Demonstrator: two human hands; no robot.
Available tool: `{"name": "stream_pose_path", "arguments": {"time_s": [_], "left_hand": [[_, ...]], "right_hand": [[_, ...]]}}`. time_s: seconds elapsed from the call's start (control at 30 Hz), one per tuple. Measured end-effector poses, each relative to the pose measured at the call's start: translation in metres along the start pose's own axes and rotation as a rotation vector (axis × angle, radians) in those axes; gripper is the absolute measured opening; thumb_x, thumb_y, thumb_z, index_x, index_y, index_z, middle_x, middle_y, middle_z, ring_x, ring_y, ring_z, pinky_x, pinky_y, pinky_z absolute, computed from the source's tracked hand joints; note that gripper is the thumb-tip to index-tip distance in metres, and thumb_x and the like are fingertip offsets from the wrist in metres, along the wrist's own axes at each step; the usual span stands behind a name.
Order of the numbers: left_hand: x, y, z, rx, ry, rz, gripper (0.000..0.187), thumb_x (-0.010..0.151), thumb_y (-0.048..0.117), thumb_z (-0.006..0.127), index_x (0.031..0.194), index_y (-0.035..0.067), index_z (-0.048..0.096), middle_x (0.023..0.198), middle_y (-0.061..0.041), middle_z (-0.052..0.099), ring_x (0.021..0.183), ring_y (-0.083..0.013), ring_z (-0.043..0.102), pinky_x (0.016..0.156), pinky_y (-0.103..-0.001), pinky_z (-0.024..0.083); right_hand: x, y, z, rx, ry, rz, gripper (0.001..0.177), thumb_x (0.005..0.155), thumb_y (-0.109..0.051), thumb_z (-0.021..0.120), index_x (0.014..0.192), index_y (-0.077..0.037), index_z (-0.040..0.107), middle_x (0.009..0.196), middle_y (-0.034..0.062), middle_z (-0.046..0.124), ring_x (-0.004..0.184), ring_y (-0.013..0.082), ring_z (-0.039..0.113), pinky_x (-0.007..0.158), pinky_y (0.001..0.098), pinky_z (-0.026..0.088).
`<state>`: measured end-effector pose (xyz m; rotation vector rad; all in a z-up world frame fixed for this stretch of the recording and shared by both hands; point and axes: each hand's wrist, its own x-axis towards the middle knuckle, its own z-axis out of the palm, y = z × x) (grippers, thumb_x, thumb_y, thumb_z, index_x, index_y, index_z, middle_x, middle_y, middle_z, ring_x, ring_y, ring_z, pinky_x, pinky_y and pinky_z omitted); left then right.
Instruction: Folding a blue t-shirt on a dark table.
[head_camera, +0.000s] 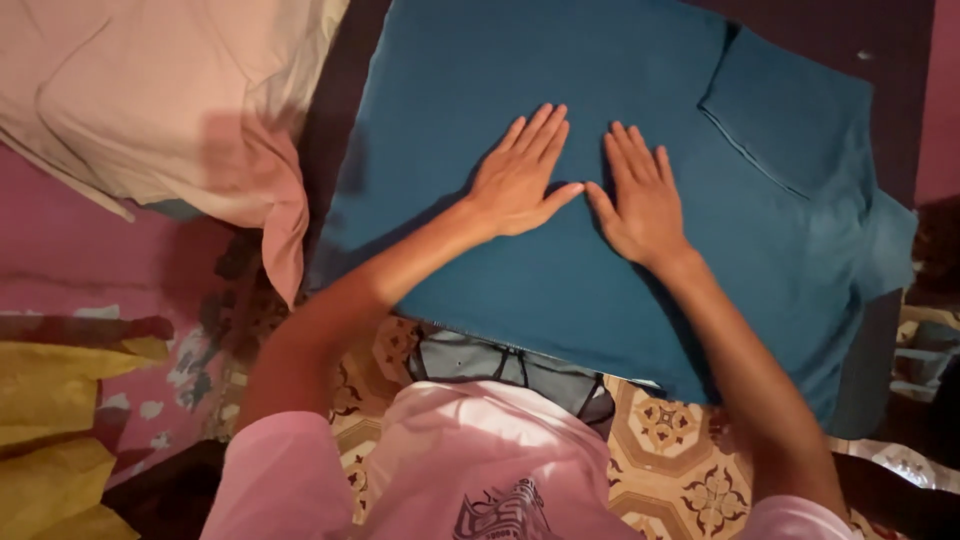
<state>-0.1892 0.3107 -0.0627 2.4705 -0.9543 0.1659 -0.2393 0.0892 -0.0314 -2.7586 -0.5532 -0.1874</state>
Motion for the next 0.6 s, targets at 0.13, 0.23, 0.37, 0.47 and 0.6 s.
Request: {"name": "stream_pose_path", "arguments": {"time_s": [0.13,0.23,0.37,0.47,0.6], "left_hand": [[-0.016,-0.024,-0.019,0.056,-0.084,-0.045,0.086,0.106,0.057,0.041,0.157,-0.011,0.026,0.168,-0.025,0.019,0.158,-0.0359,0.012,0.128,-0.049,0.012],[-0.027,-0.055,-0.027,0.104,-0.115,-0.099,0.086,0.106,0.056,0.039,0.157,-0.011,0.023,0.168,-0.026,0.016,0.157,-0.0363,0.01,0.127,-0.049,0.01],[-0.049,-0.088,-0.046,0.139,-0.055,-0.194,0.086,0.108,0.053,0.043,0.158,-0.014,0.023,0.167,-0.029,0.015,0.156,-0.0385,0.011,0.125,-0.052,0.011],[-0.064,-0.108,-0.05,0.167,0.04,-0.219,0.081,0.11,0.049,0.047,0.159,-0.013,0.028,0.169,-0.029,0.019,0.159,-0.0387,0.013,0.129,-0.052,0.014],[-0.067,-0.111,-0.048,0.172,0.117,-0.218,0.079,0.111,0.048,0.052,0.159,-0.012,0.031,0.17,-0.028,0.022,0.16,-0.0387,0.016,0.131,-0.052,0.016]], "right_hand": [[-0.021,0.014,-0.018,-0.034,0.007,0.088,0.069,0.105,-0.041,0.05,0.158,0.003,0.04,0.167,0.0216,0.035,0.157,0.0362,0.026,0.127,0.0553,0.016],[-0.038,0.034,-0.029,-0.052,0.016,0.174,0.071,0.105,-0.044,0.049,0.159,0.001,0.04,0.168,0.0211,0.034,0.158,0.0363,0.025,0.127,0.055,0.015],[-0.064,0.072,-0.032,-0.084,0.035,0.241,0.073,0.108,-0.045,0.047,0.161,0.003,0.036,0.169,0.0217,0.031,0.158,0.0379,0.023,0.127,0.055,0.014],[-0.074,0.08,-0.039,-0.067,0.035,0.298,0.075,0.107,-0.044,0.046,0.162,0.004,0.033,0.169,0.024,0.03,0.157,0.0394,0.022,0.125,0.0556,0.014],[-0.076,0.076,-0.038,-0.066,0.058,0.318,0.074,0.108,-0.045,0.046,0.16,0.006,0.035,0.169,0.0246,0.031,0.159,0.0395,0.023,0.127,0.0557,0.015]]}}
